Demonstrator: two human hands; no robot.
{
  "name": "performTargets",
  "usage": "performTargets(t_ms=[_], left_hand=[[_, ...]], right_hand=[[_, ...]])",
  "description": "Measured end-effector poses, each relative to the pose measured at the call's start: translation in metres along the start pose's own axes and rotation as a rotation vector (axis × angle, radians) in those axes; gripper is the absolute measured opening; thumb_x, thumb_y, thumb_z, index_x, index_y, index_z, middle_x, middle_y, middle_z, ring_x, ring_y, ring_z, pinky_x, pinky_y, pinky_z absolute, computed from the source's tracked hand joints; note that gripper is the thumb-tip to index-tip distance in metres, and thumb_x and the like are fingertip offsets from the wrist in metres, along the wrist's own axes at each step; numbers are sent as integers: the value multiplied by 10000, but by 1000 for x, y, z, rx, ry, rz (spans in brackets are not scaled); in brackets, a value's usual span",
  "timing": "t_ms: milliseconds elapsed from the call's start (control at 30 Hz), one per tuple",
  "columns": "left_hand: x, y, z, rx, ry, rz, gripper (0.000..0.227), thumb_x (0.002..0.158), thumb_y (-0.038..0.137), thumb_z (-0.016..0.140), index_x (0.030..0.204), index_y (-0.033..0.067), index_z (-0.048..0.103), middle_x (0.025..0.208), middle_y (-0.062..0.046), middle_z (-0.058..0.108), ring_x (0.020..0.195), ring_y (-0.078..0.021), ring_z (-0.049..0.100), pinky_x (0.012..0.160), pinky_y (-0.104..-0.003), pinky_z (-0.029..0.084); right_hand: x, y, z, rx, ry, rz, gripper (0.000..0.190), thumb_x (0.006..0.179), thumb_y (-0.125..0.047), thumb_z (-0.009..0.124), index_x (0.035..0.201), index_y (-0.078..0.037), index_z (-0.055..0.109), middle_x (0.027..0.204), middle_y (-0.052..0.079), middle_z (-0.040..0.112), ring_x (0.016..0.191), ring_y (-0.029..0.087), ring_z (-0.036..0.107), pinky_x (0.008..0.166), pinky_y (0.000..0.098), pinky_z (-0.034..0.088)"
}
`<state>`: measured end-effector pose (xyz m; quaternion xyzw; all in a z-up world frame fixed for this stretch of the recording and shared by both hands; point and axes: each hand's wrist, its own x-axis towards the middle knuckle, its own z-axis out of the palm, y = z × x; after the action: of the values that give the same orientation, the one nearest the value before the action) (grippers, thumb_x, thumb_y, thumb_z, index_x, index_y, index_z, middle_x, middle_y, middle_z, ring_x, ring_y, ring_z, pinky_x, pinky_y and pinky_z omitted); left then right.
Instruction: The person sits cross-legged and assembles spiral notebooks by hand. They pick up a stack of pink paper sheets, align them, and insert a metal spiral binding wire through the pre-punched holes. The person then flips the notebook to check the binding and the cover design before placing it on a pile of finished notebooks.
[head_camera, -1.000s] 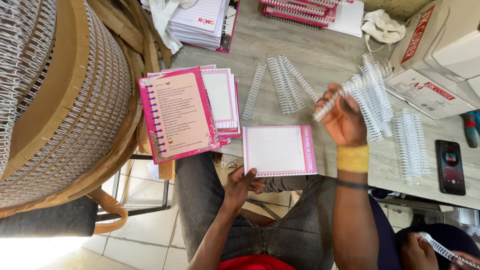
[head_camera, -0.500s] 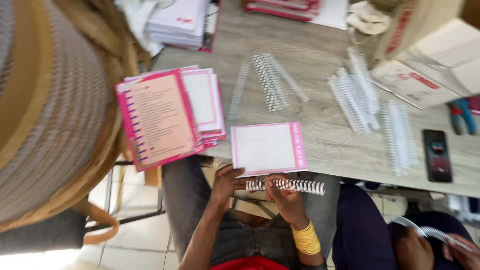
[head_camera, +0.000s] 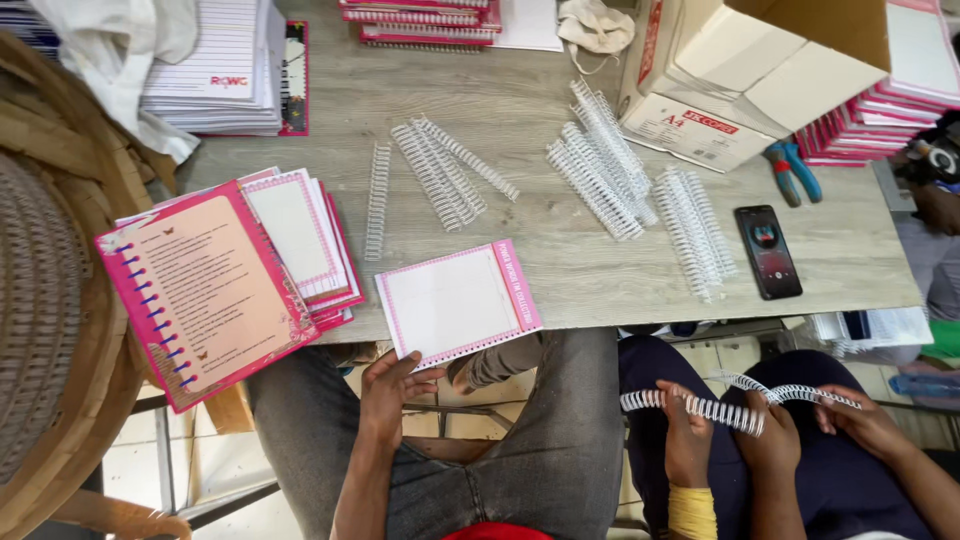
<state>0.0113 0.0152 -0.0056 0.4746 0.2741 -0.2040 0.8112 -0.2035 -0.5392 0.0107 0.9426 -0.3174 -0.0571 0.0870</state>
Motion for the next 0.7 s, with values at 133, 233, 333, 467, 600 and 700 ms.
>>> performTargets(t_ms=[133, 233, 333, 467, 600, 700], left_hand=[[6, -4, -2, 6, -23, 35, 210, 945, 109, 771, 936, 30, 577, 780, -228, 720, 798, -448, 835, 617, -455, 624], [16, -26, -17, -20, -60, 55, 328, 950, 88, 750, 1188, -132, 695, 847, -226, 735, 857, -506, 811, 667, -484, 678], [15, -19, -9, -20, -64, 61, 308, 956, 82, 739, 1185, -122, 703, 865, -229, 742, 861, -499, 814, 671, -473, 676], [13, -14, -7, -28, -44, 57, 313, 944, 78, 738, 1172, -133, 702, 843, -211, 718, 838, -485, 818, 669, -474, 681], [19, -20, -9, -48, -59, 51, 302, 923, 84, 754, 1143, -117, 706, 829, -191, 702, 811, -477, 817, 663, -482, 683], [12, -9, -4, -41, -74, 39, 276, 920, 97, 755, 1106, -104, 719, 816, -162, 678, 813, -468, 820, 661, -487, 683]], right_hand=[[-29, -157, -32, 1565, 113, 144, 375, 1122, -396, 604, 1242, -60, 718, 1289, 85, 703, 1184, 189, 644, 1065, 362, 517], [-9, -170, -34, 1788, 297, 125, 349, 1179, -351, 641, 1273, -20, 698, 1157, 190, 679, 1082, 244, 670, 1054, 462, 605], [23, -174, -31, 1928, 196, 228, 487, 1182, -492, 578, 1304, -36, 699, 1050, 127, 741, 908, 183, 769, 807, 317, 688], [28, -202, -44, 1981, 153, 188, 530, 1155, -589, 579, 1224, -86, 729, 777, 49, 651, 571, 138, 655, 587, 266, 646], [-14, -263, -47, 1995, 7, -108, 423, 1038, -478, 727, 1085, -60, 672, 893, 94, 669, 587, 180, 727, 519, 324, 655], [-50, -308, -49, 1868, -319, -313, 425, 973, -317, 792, 1137, 59, 680, 889, 210, 746, 602, 249, 763, 549, 364, 695]])
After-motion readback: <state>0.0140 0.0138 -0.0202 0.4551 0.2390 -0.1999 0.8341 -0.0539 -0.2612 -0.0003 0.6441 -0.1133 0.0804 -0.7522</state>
